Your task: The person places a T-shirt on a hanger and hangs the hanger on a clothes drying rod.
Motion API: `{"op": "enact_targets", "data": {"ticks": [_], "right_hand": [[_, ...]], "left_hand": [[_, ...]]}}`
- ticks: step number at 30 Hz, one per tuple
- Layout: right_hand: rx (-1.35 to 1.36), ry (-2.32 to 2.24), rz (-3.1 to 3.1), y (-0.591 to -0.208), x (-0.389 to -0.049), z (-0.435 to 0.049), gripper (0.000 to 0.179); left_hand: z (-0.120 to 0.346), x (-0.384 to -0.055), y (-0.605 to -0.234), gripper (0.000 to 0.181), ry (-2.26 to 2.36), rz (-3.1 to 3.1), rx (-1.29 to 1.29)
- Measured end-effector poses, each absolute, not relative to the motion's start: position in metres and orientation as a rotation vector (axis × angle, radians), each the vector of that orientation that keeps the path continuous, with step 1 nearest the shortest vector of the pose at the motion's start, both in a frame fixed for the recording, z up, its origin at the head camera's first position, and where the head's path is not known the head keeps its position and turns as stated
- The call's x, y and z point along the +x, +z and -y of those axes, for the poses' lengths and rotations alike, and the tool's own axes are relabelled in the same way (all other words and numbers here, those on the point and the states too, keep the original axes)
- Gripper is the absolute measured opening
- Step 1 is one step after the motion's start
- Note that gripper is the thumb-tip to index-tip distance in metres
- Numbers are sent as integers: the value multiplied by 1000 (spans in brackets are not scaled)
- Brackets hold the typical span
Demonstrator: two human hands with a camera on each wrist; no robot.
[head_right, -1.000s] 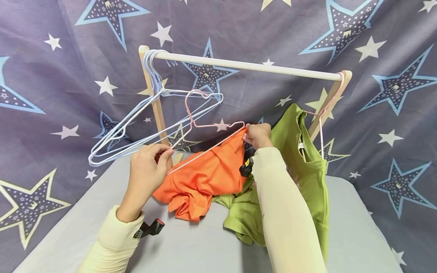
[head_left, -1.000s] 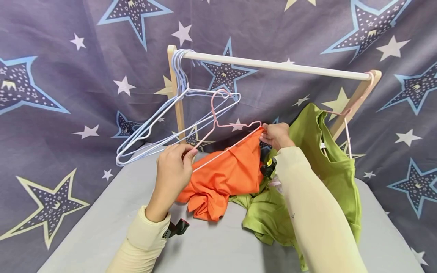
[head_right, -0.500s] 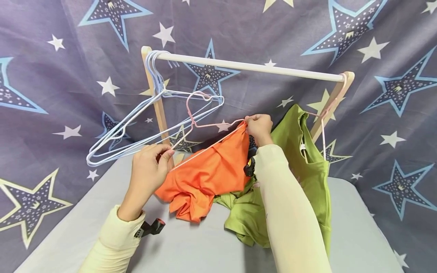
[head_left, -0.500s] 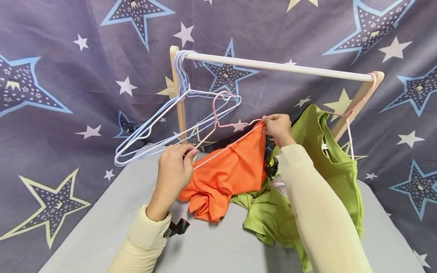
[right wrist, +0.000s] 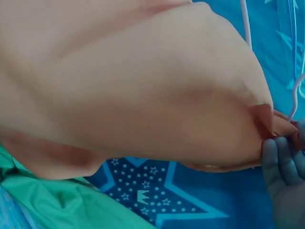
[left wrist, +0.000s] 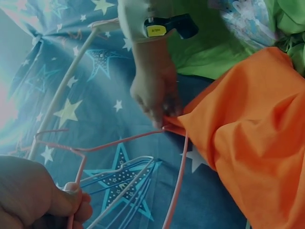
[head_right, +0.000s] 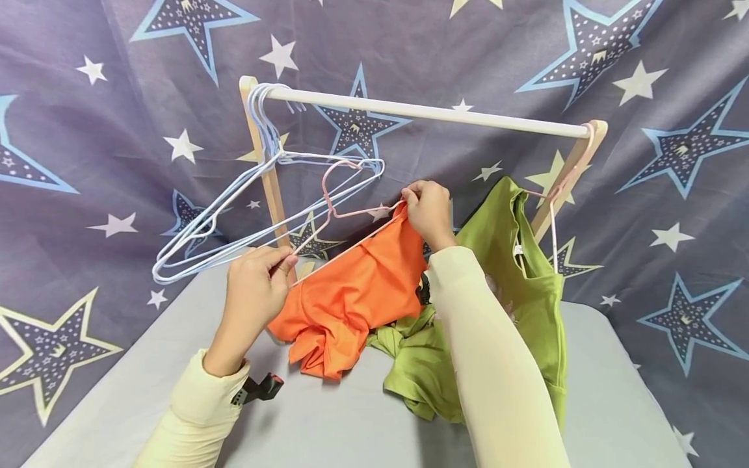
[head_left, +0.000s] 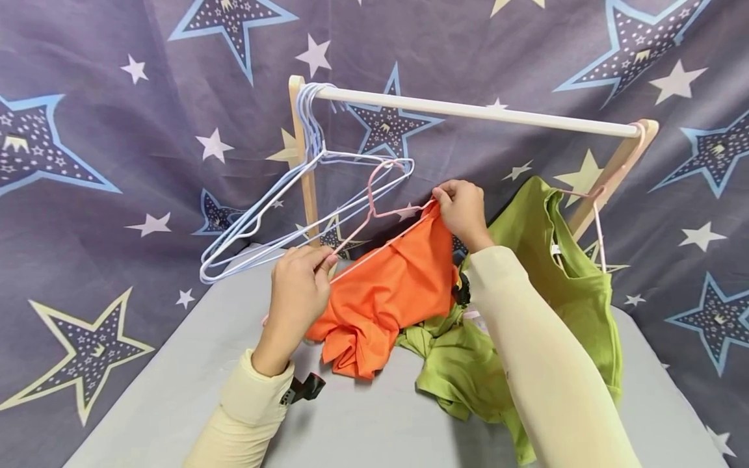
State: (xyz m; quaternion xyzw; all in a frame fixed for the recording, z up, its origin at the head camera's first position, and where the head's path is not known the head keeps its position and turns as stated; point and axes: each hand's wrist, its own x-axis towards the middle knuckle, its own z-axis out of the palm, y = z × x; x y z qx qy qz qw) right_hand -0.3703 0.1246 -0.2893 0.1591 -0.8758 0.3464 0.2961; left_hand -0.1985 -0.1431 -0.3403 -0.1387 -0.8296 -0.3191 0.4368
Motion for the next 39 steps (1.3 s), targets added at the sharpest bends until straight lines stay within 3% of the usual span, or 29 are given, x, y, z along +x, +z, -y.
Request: {"op": "enact_targets", "data": {"ticks": [14, 27, 32, 36, 39], "right_hand": [[466, 913, 2364, -285, -347, -79, 17], [586, 1226, 2427, -293, -322, -67, 26], [544, 1665, 2350, -297, -311, -59, 40], [534, 1907, 2228, -301, -310, -54, 35], [532, 1814, 2226, -306, -310, -57, 33]], "left_hand": [[135, -208, -348, 10, -819, 1995, -311], [134, -212, -352, 10, -824, 1947, -261], [132, -214, -354, 9, -837, 1951, -256], [129, -215, -356, 9, -851, 1955, -251], [128, -215, -357, 9, -856, 1962, -247]]}}
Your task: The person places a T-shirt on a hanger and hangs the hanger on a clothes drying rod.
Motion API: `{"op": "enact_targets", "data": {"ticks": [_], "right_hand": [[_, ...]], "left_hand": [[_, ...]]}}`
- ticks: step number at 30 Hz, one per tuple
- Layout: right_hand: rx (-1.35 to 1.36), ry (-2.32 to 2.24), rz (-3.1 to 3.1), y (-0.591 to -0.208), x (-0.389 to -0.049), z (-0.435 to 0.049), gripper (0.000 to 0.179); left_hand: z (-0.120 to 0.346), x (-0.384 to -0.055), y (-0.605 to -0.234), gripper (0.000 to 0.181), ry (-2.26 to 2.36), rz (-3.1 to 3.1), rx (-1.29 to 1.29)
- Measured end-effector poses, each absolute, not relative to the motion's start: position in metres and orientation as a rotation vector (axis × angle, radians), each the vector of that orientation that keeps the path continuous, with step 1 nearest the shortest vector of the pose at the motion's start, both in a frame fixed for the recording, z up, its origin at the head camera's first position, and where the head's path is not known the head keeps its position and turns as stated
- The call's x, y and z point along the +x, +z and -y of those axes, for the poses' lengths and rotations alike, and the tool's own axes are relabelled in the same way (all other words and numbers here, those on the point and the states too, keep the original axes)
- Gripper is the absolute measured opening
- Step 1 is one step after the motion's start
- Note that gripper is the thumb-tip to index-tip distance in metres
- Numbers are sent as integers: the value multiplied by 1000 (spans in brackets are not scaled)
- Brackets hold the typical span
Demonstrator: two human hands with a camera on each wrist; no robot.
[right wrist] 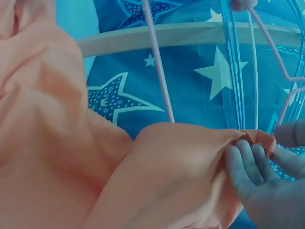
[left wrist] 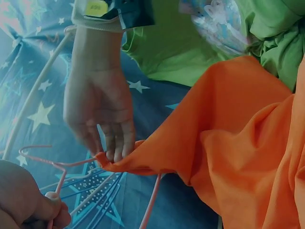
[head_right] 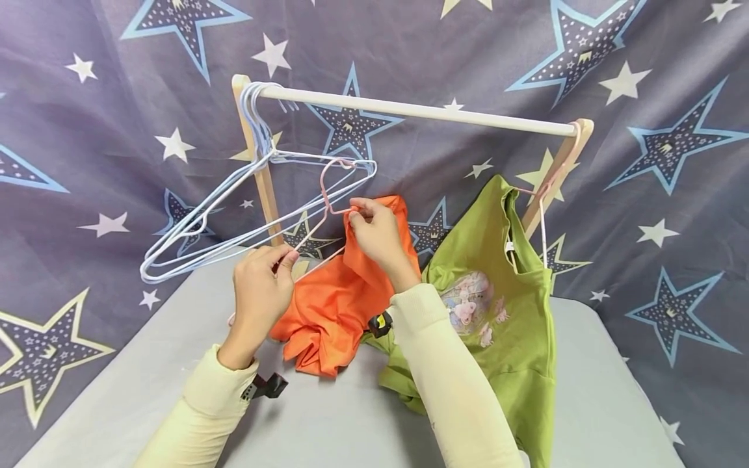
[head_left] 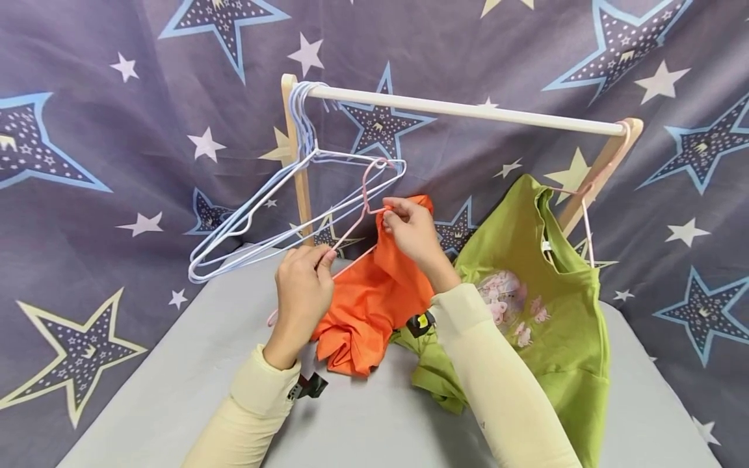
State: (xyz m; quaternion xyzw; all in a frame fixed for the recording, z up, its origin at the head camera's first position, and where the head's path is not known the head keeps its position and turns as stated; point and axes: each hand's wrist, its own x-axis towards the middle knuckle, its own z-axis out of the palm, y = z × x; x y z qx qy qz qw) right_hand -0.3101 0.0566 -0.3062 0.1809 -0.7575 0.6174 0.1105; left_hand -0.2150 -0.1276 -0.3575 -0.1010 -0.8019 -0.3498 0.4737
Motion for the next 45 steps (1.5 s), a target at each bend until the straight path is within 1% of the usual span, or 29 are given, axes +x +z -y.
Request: {"op": "enact_targets", "data": {"ticks": [3, 6, 10, 14, 18, 21, 31, 35, 39, 41, 43, 45], "right_hand": [[534, 1595, 2240, -310, -312, -60, 34], [545, 1255, 2265, -312, -315, -66, 34], [560, 770, 2291, -313, -320, -76, 27], [691, 533, 2264, -311, -325, -82, 21], [871, 528, 2246, -308, -325, -84, 19], [956, 569, 2213, -309, -322, -83, 19], [1074, 552, 2154, -303, -307, -66, 18], [1092, 559, 2265, -299, -298, -65, 28], [1033, 524, 2400, -296, -284, -64, 47], [1002, 499, 2416, -296, -279, -62, 51], [1003, 492, 2395, -296, -277, -61, 47], [1028, 505, 2366, -297, -280, -63, 37]], "left_hand": [[129, -214, -358, 10, -856, 1961, -239], [131, -213, -356, 10, -855, 1948, -243], [132, -211, -354, 10, -851, 1932, -261], [134, -209, -352, 10, -848, 1929, -273], [135, -209, -352, 11, -848, 1930, -264], [135, -210, -352, 9, -848, 1925, -259], [132, -210, -354, 11, -852, 1937, -265], [130, -211, -355, 11, -855, 1949, -258], [129, -212, -357, 11, -857, 1961, -247], [128, -212, -358, 11, -854, 1963, -243], [127, -213, -359, 11, -853, 1964, -248], [127, -213, -359, 11, -853, 1963, -257]]}}
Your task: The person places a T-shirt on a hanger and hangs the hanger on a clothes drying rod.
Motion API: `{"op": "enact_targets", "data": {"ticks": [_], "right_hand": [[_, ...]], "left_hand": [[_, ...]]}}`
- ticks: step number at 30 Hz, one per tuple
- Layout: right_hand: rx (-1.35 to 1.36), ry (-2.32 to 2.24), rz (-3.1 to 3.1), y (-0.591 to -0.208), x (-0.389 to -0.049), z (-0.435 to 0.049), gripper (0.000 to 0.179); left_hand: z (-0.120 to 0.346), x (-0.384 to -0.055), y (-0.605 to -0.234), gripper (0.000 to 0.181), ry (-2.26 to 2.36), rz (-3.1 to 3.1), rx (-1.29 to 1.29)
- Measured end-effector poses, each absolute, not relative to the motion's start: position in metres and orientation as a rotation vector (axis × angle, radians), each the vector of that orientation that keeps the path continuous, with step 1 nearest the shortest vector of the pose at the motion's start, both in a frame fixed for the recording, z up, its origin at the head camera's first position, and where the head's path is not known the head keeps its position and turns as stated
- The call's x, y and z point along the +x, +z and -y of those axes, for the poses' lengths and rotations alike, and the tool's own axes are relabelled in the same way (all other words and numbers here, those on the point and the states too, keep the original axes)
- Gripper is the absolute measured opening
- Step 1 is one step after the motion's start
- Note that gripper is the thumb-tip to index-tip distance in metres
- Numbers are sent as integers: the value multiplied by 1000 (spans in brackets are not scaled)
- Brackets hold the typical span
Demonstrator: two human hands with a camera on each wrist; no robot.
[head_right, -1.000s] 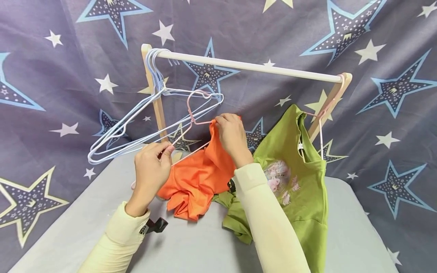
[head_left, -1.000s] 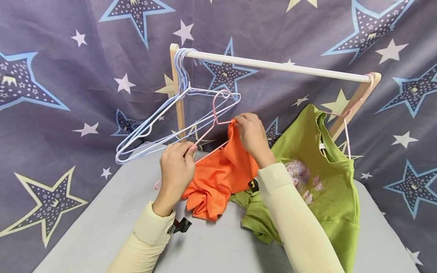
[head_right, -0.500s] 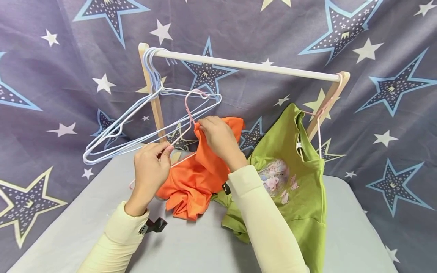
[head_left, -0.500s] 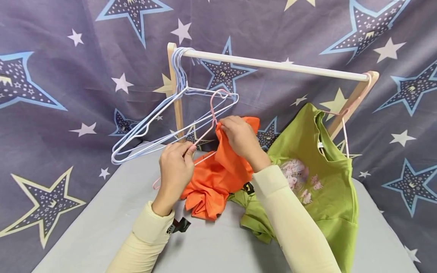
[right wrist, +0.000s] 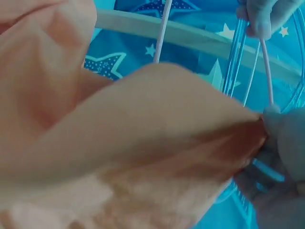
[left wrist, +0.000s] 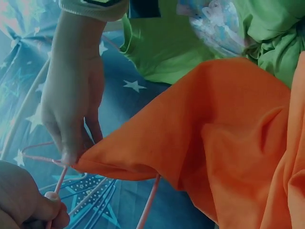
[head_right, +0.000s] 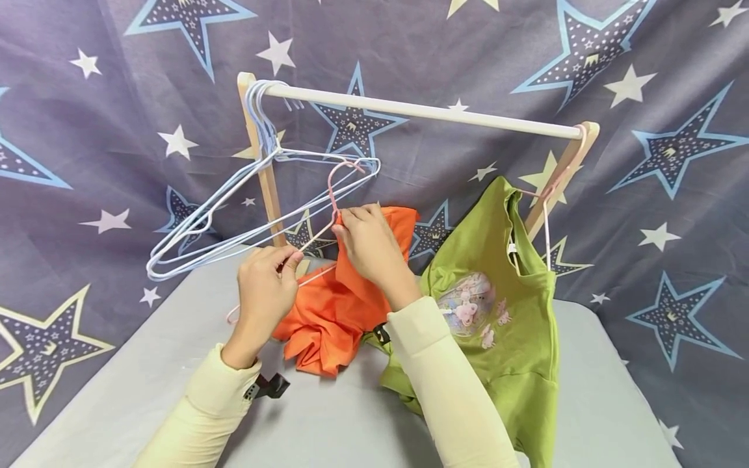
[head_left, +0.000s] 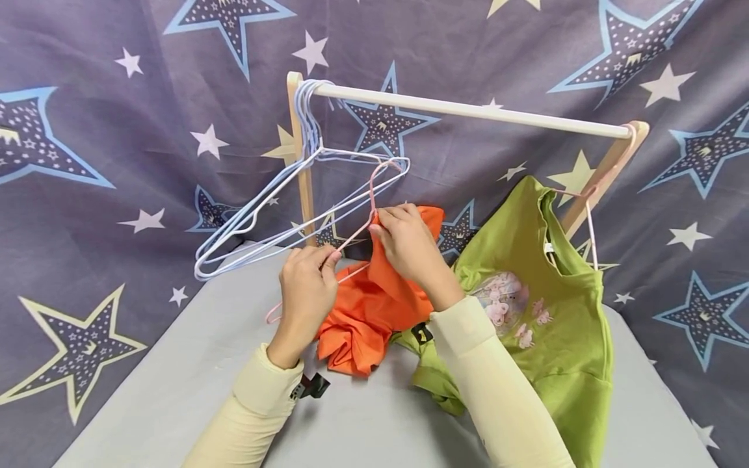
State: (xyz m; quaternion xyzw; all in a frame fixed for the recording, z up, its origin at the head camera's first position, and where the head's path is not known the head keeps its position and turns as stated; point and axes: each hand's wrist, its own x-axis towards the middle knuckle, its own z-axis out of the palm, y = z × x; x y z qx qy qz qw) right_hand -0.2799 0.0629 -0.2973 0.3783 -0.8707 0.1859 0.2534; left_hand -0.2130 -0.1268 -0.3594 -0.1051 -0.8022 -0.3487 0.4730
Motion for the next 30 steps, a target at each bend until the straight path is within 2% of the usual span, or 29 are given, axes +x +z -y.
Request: {"op": "enact_targets", "data": {"ticks": [4, 9, 16, 21, 25, 28, 30], "right_hand": [[1119, 547, 2329, -304, -290, -72, 22], [1160, 590, 2261, -313, -303, -75, 15], [1132, 552, 2236, -309, -311, -77, 16], [1113, 563, 2213, -304, -311, -86, 24], [1106, 577, 2180, -300, -313, -95, 29], [1108, 587, 2165, -299, -315, -101, 28], [1105, 583, 2162, -298, -315, -103, 29]], "left_hand": [[129, -213, -360, 11, -838, 1965, -258], [131, -213, -360, 12, -837, 2020, -253], [134, -200, -350, 16, -804, 2304, -257], [150, -187, -347, 16, -716, 2524, -308], [178, -191, -353, 23, -833, 2656, -558], [202, -205, -362, 28, -1226, 2712, -853], [215, -218, -372, 32, -1552, 2692, -936]]}}
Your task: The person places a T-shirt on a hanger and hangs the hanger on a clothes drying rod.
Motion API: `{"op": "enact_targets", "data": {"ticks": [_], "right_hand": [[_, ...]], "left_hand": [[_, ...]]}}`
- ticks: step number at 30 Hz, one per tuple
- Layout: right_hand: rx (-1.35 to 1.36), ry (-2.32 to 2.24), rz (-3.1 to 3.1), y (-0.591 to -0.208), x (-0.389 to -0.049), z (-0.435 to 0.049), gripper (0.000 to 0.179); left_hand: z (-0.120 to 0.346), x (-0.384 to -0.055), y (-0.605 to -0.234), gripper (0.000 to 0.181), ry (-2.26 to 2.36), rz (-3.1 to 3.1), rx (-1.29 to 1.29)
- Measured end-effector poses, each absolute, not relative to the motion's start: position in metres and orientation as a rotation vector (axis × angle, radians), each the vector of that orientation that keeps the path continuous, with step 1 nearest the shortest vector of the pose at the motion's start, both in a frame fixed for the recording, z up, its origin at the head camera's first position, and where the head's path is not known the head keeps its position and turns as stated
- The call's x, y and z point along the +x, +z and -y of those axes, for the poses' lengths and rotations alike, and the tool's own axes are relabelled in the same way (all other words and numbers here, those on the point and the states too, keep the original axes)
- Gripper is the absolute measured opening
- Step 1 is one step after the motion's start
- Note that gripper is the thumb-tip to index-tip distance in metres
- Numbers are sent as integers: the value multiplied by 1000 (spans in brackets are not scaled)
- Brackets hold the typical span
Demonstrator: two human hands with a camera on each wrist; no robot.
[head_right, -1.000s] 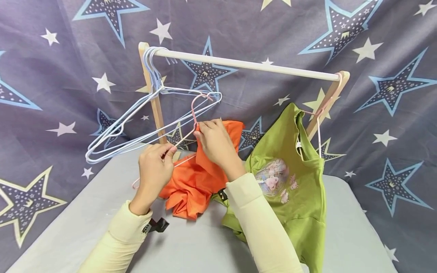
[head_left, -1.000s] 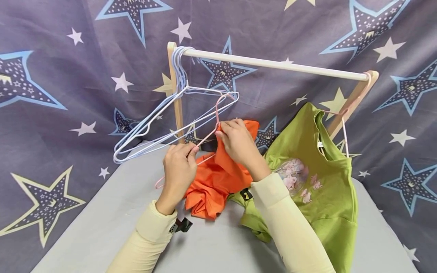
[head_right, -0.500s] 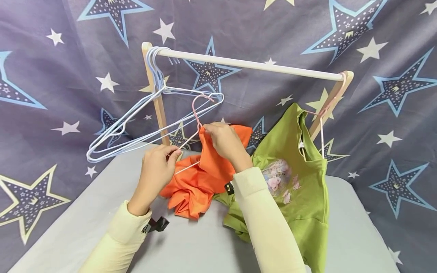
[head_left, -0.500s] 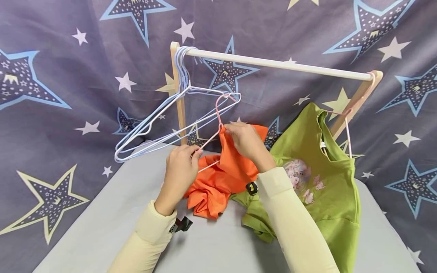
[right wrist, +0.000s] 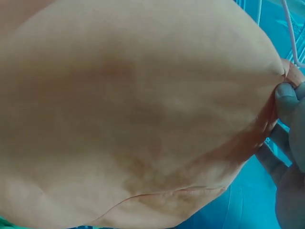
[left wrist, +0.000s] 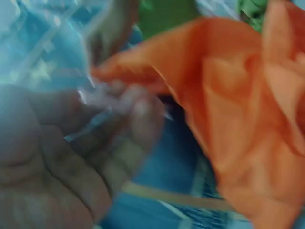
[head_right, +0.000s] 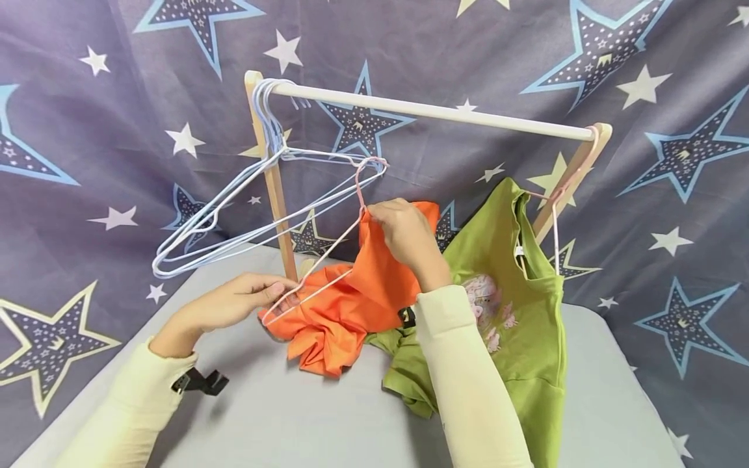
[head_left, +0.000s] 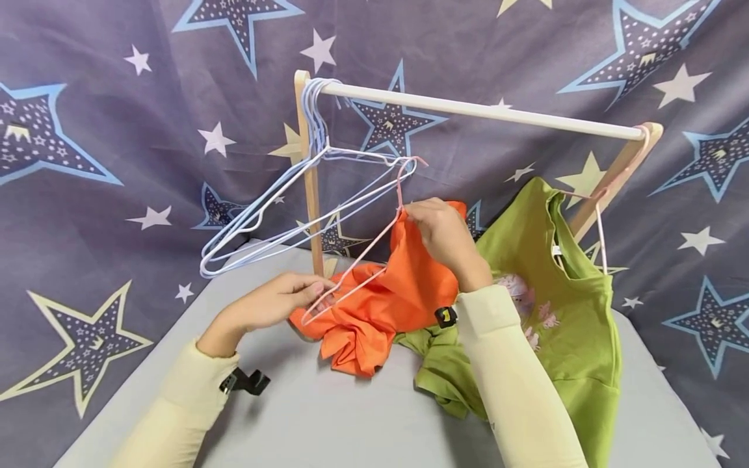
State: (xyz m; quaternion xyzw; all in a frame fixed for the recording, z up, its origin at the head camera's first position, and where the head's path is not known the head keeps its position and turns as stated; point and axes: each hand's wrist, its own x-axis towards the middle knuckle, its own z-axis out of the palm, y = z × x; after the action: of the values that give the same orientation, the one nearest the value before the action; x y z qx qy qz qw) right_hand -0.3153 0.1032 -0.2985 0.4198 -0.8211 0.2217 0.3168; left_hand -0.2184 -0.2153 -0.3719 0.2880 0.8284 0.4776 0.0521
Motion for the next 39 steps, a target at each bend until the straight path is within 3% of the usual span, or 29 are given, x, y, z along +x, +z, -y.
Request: {"op": "enact_targets", "data": {"ticks": [4, 9, 17, 26, 29, 33, 39], "right_hand": [[1094, 583, 2167, -299, -314, -108, 32], [1119, 633, 2146, -299, -313, -107, 31], [1111, 744, 2076, -292, -312, -109, 25], [1047, 826, 2041, -291, -310, -114, 28], [1035, 843, 2023, -291, -309, -115, 28], [1018, 857, 2006, -292, -310, -117, 25], [916, 877, 1991, -295, -312, -124, 20]], "left_hand": [[225, -250, -398, 32, 1603, -2472, 785], [217, -279, -420, 27, 1459, -2769, 743], [170, -286, -395, 37, 1312, -2786, 1071], [137, -301, -387, 54, 1101, -2586, 1204], [132, -302, -387, 50, 1031, -2619, 1232], [130, -294, -382, 31, 1049, -2758, 1165], [143, -287, -379, 30, 1095, -2921, 1116]]}}
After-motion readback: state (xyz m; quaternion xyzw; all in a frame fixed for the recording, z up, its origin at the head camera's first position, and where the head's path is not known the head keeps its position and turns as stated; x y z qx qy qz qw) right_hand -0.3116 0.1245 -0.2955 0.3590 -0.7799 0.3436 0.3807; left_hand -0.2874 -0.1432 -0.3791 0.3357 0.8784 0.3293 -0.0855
